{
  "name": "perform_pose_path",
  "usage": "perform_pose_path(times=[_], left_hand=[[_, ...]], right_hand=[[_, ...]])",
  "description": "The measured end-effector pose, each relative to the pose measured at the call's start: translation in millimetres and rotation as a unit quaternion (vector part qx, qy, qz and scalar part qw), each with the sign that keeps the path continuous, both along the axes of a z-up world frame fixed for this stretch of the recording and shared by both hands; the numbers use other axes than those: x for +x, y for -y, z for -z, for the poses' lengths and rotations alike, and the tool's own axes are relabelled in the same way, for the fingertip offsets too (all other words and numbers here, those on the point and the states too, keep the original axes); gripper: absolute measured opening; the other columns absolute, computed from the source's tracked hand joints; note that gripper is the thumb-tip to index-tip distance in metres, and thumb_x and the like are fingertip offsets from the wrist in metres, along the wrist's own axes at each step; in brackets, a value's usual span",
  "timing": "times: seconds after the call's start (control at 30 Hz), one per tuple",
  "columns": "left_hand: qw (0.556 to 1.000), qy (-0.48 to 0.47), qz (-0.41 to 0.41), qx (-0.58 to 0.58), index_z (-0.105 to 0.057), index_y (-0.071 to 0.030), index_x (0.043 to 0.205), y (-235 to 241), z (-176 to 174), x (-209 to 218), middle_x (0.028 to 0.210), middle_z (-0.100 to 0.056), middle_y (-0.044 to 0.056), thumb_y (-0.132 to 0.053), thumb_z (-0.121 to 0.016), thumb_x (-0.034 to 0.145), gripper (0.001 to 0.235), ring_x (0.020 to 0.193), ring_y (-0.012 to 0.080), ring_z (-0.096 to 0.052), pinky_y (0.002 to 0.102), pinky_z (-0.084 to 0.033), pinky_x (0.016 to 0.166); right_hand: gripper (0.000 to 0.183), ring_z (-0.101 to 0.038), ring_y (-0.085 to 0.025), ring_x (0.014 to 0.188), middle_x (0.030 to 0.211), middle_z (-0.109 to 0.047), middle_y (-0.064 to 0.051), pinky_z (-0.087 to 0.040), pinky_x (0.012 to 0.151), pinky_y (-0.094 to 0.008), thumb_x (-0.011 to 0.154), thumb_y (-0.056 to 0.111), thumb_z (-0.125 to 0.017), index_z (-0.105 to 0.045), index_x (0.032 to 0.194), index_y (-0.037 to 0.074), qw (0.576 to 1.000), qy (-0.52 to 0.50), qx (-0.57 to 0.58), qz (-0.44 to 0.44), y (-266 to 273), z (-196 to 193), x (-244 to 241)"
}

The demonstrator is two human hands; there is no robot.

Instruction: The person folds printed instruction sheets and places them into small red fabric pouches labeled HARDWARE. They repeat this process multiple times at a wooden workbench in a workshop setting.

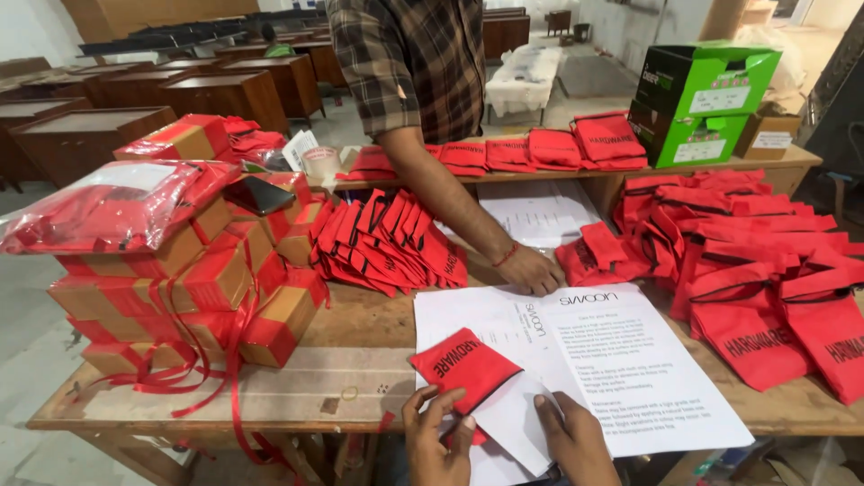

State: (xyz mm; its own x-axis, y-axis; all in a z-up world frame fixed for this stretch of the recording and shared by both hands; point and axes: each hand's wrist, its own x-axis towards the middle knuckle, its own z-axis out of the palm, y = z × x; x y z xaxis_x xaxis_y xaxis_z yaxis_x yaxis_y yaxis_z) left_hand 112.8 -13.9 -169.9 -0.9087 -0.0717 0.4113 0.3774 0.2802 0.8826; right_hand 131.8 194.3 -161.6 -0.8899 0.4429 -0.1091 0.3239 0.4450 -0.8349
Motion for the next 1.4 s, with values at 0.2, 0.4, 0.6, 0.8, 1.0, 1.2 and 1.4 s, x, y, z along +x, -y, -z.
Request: perform_pose_path(times=[0.2,0.4,0.6,0.8,1.0,1.2,1.4], left_hand=[[0.997,0.064,0.001,0.049,-0.078,-0.015,0.111,-3,-2,4,0.126,-0.054,0.009,-0.002,-0.082,0.070,0.044,0.091,0.0182,-0.067,0.032,-0.062,0.077],[0.997,0.051,0.049,0.043,-0.079,-0.012,0.111,-7,2,5,0.123,-0.056,0.008,-0.001,-0.080,0.073,0.040,0.089,0.0178,-0.067,0.030,-0.061,0.082],[0.998,0.010,0.045,-0.032,-0.079,-0.011,0.109,-4,-18,6,0.114,-0.067,0.008,-0.012,-0.079,0.081,0.028,0.101,0.0227,-0.067,0.036,-0.056,0.085],[0.987,-0.044,0.042,-0.150,-0.075,-0.007,0.108,-10,-75,9,0.115,-0.064,0.012,-0.016,-0.078,0.082,0.028,0.110,0.0300,-0.060,0.042,-0.050,0.093],[0.958,-0.040,0.084,-0.272,-0.070,-0.003,0.110,-24,-92,1,0.113,-0.061,0.016,-0.015,-0.077,0.084,0.030,0.111,0.0368,-0.058,0.049,-0.049,0.091],[0.944,-0.052,0.091,-0.312,-0.071,-0.004,0.098,-31,-90,-3,0.099,-0.066,0.015,-0.005,-0.066,0.089,0.011,0.096,0.0377,-0.066,0.050,-0.055,0.078],[0.940,-0.117,0.109,-0.300,-0.073,-0.003,0.093,-33,-92,4,0.090,-0.066,0.016,0.001,-0.064,0.085,0.013,0.090,0.0395,-0.067,0.051,-0.055,0.075]], right_hand=[[0.041,-0.077,-0.034,0.072,0.076,-0.076,-0.024,-0.058,0.072,-0.039,0.097,0.038,-0.060,-0.074,0.103,0.000,1.000,-0.012,0.021,0.014,5,1,1],[0.035,-0.076,-0.041,0.085,0.082,-0.074,-0.028,-0.058,0.078,-0.044,0.099,0.034,-0.058,-0.069,0.102,0.000,0.998,-0.036,0.053,0.021,15,-11,1],[0.037,-0.077,-0.035,0.088,0.088,-0.077,-0.026,-0.058,0.081,-0.041,0.093,0.034,-0.066,-0.071,0.108,0.000,0.996,-0.084,0.041,-0.004,4,2,6],[0.041,-0.081,-0.025,0.091,0.098,-0.078,-0.020,-0.061,0.085,-0.038,0.089,0.026,-0.079,-0.074,0.116,-0.004,0.991,-0.043,-0.119,-0.037,-13,8,21],[0.035,-0.079,-0.023,0.095,0.099,-0.080,-0.021,-0.057,0.092,-0.035,0.089,0.020,-0.079,-0.079,0.114,-0.005,0.983,-0.038,-0.175,-0.043,-27,28,15],[0.031,-0.075,-0.024,0.076,0.083,-0.080,-0.020,-0.056,0.076,-0.035,0.091,0.016,-0.079,-0.079,0.112,-0.007,0.979,-0.025,-0.198,-0.027,-16,17,20],[0.026,-0.067,-0.023,0.048,0.061,-0.073,-0.019,-0.054,0.049,-0.035,0.090,0.017,-0.078,-0.073,0.101,-0.006,0.971,-0.042,-0.231,-0.038,-5,6,19]])
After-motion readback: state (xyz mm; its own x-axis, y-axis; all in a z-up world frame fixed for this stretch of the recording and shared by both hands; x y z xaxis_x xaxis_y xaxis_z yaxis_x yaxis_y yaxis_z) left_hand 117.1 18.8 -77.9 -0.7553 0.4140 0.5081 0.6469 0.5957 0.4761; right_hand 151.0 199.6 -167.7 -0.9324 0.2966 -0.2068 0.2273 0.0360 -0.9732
